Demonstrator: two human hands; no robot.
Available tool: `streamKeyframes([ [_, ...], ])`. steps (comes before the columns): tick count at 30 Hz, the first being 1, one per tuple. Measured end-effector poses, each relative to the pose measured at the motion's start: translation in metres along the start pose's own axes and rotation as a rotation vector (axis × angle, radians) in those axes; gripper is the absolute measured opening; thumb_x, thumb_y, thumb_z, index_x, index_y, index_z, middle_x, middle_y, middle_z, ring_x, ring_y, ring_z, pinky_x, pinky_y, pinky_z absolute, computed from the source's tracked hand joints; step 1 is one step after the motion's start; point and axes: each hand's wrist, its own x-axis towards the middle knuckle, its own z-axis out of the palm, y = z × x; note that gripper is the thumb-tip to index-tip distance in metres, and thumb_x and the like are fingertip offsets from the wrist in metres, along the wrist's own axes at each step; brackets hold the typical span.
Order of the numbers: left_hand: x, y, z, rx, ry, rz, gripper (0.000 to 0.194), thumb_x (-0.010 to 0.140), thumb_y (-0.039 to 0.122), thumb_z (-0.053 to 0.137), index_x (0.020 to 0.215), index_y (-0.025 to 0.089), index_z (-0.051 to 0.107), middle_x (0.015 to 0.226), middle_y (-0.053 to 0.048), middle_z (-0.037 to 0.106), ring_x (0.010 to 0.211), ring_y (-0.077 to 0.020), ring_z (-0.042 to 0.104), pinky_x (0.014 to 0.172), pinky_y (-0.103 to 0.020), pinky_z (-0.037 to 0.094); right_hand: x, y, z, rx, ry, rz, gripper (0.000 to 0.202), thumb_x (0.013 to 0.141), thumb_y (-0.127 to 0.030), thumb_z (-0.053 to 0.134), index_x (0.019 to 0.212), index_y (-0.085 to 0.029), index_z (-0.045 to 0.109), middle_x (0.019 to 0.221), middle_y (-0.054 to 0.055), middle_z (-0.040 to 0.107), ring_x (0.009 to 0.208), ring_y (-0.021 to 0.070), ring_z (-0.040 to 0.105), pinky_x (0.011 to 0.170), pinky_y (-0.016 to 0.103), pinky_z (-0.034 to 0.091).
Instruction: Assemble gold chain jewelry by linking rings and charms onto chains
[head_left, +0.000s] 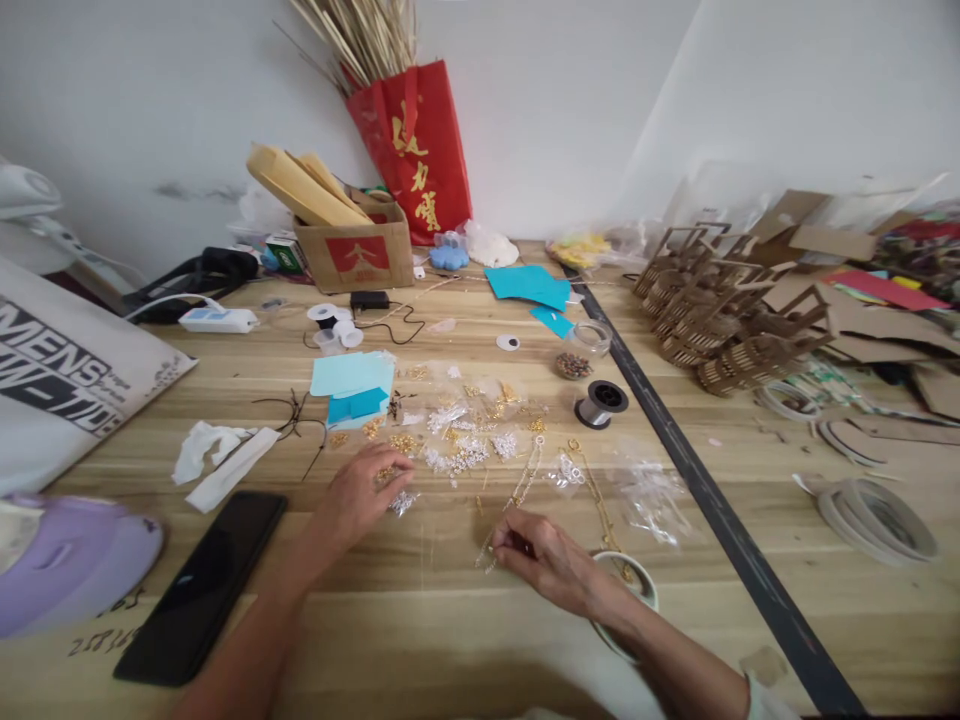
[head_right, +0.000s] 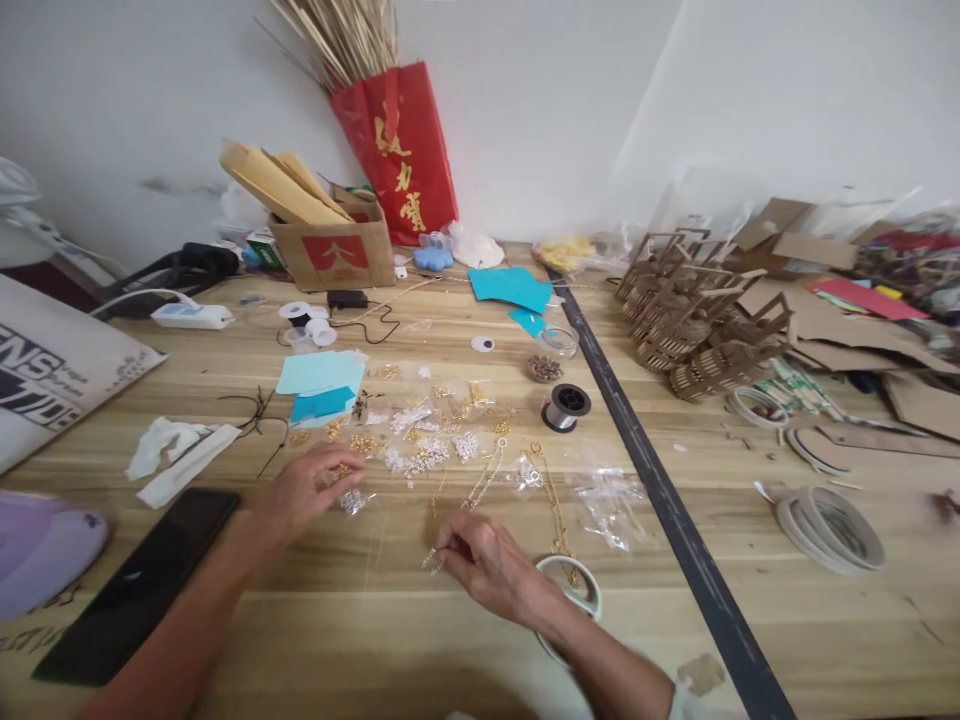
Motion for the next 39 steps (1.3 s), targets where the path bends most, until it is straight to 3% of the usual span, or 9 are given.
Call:
streamKeyframes([
  [4, -0.006, 0.024, 0.015, -0.206, -0.221, 0.022, 0.013, 0.079, 0.029, 0.062, 0.077, 0.021, 0.072, 0.083, -0.004, 0.071, 0.079, -0.0195, 0.062, 0.074, -0.029, 0.047, 0.000, 0.002, 0.005, 0.125, -0.002, 0.064, 0.008, 0.086, -0.021, 0.056, 0.080, -0.017, 0.060, 0.065, -0.003, 0.052, 0.058, 0.0108, 0.044, 0.052, 0.022, 0.030],
  [7, -0.010, 0.040, 0.030, -0.273, -0.388, -0.034, 0.008, 0.072, 0.023, 0.066, 0.074, 0.021, 0.074, 0.077, -0.003, 0.073, 0.070, -0.0172, 0.061, 0.064, -0.025, 0.045, 0.001, 0.003, 0.008, 0.242, 0.024, 0.109, 0.012, 0.086, -0.028, 0.059, 0.080, -0.017, 0.060, 0.063, -0.004, 0.050, 0.056, 0.0101, 0.041, 0.051, 0.022, 0.028],
  [10, -0.014, 0.048, 0.045, -0.294, -0.450, -0.101, 0.011, 0.072, 0.023, 0.065, 0.075, 0.020, 0.075, 0.072, -0.001, 0.072, 0.064, -0.0150, 0.058, 0.058, -0.023, 0.041, 0.001, 0.002, 0.010, 0.331, 0.050, 0.134, 0.019, 0.084, -0.034, 0.062, 0.078, -0.017, 0.060, 0.062, -0.004, 0.047, 0.056, 0.0098, 0.039, 0.051, 0.022, 0.028],
  [16, -0.016, 0.050, 0.064, -0.513, -0.363, -0.207, 0.012, 0.069, 0.028, 0.067, 0.067, 0.016, 0.070, 0.065, -0.002, 0.067, 0.061, -0.0148, 0.057, 0.058, -0.023, 0.041, 0.003, -0.002, 0.012, 0.440, 0.129, 0.129, 0.025, 0.082, -0.040, 0.064, 0.073, -0.017, 0.057, 0.059, -0.005, 0.042, 0.054, 0.0093, 0.036, 0.050, 0.022, 0.026],
  [23, -0.016, 0.049, 0.071, -0.680, -0.330, -0.279, 0.018, 0.067, 0.033, 0.067, 0.064, 0.015, 0.064, 0.061, 0.000, 0.061, 0.059, -0.0139, 0.053, 0.059, -0.023, 0.040, 0.004, -0.007, 0.012, 0.420, 0.164, 0.127, 0.022, 0.082, -0.035, 0.063, 0.074, -0.016, 0.058, 0.059, -0.005, 0.044, 0.053, 0.0091, 0.037, 0.049, 0.021, 0.028],
  [32, -0.015, 0.041, 0.064, -0.588, -0.322, -0.241, 0.018, 0.067, 0.032, 0.065, 0.063, 0.015, 0.062, 0.060, -0.001, 0.060, 0.059, -0.0148, 0.053, 0.057, -0.024, 0.041, 0.003, -0.010, 0.012, 0.243, 0.202, 0.054, 0.007, 0.082, -0.018, 0.058, 0.076, -0.015, 0.061, 0.062, -0.003, 0.049, 0.057, 0.0097, 0.043, 0.051, 0.020, 0.033],
  [39, -0.021, 0.038, 0.068, -0.416, -0.454, -0.170, 0.011, 0.068, 0.024, 0.061, 0.065, 0.015, 0.067, 0.063, -0.001, 0.065, 0.060, -0.0139, 0.055, 0.057, -0.023, 0.041, 0.006, -0.002, 0.002, 0.199, 0.294, 0.036, 0.012, 0.083, -0.023, 0.057, 0.076, -0.015, 0.059, 0.062, -0.003, 0.051, 0.057, 0.0103, 0.045, 0.051, 0.021, 0.034],
])
